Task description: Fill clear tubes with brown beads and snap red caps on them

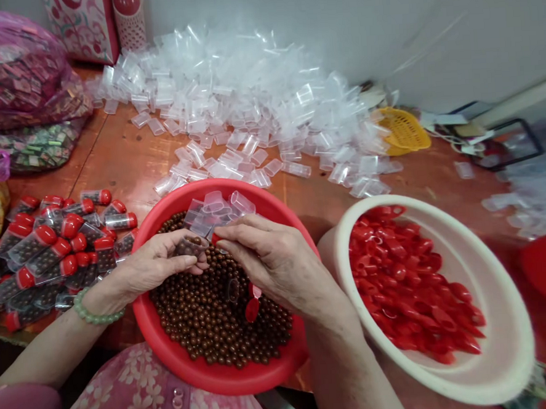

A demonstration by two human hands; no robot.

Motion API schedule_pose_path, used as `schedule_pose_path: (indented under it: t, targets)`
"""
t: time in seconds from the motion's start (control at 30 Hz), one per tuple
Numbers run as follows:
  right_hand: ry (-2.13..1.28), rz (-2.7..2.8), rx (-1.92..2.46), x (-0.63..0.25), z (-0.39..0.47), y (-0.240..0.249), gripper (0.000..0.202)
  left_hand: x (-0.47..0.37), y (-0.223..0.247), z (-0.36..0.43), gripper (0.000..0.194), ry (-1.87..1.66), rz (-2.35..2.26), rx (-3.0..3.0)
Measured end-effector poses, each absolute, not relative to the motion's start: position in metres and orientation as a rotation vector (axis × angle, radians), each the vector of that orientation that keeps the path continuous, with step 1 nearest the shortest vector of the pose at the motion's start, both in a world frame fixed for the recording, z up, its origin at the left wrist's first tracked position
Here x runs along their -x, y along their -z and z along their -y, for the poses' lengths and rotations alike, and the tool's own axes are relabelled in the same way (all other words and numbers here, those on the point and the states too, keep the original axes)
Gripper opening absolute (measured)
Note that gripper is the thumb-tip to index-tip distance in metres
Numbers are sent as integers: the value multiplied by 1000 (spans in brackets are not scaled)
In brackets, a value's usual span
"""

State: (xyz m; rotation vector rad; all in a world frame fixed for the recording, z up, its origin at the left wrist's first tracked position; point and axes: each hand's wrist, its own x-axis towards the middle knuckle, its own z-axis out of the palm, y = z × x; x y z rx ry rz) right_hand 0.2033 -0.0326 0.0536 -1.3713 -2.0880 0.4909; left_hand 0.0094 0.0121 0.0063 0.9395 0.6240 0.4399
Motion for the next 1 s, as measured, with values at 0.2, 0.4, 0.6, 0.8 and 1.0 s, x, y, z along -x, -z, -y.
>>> schedule_pose_path:
  t: [0.2, 0.4, 0.6, 0.8, 1.0]
  targets:
    - [-553, 2153, 1336, -190, 24, -53, 16, -8, -1, -11, 18, -418, -658, -1052]
    - [-511, 2273, 1395, -212, 32, -63, 17, -8, -7, -13, 13, -444, -657, -1011]
    - [-598, 1954, 1463, -205, 33, -50, 15, -7, -10, -13, 16, -458, -620, -913]
    - [-881, 1510, 1431, -188, 32, -32, 26, -4, -3, -15, 38, -475, -474, -641]
    - [-856, 1443, 1393, -181, 29, -31, 19, 0, 0, -17, 38, -433, -351, -547]
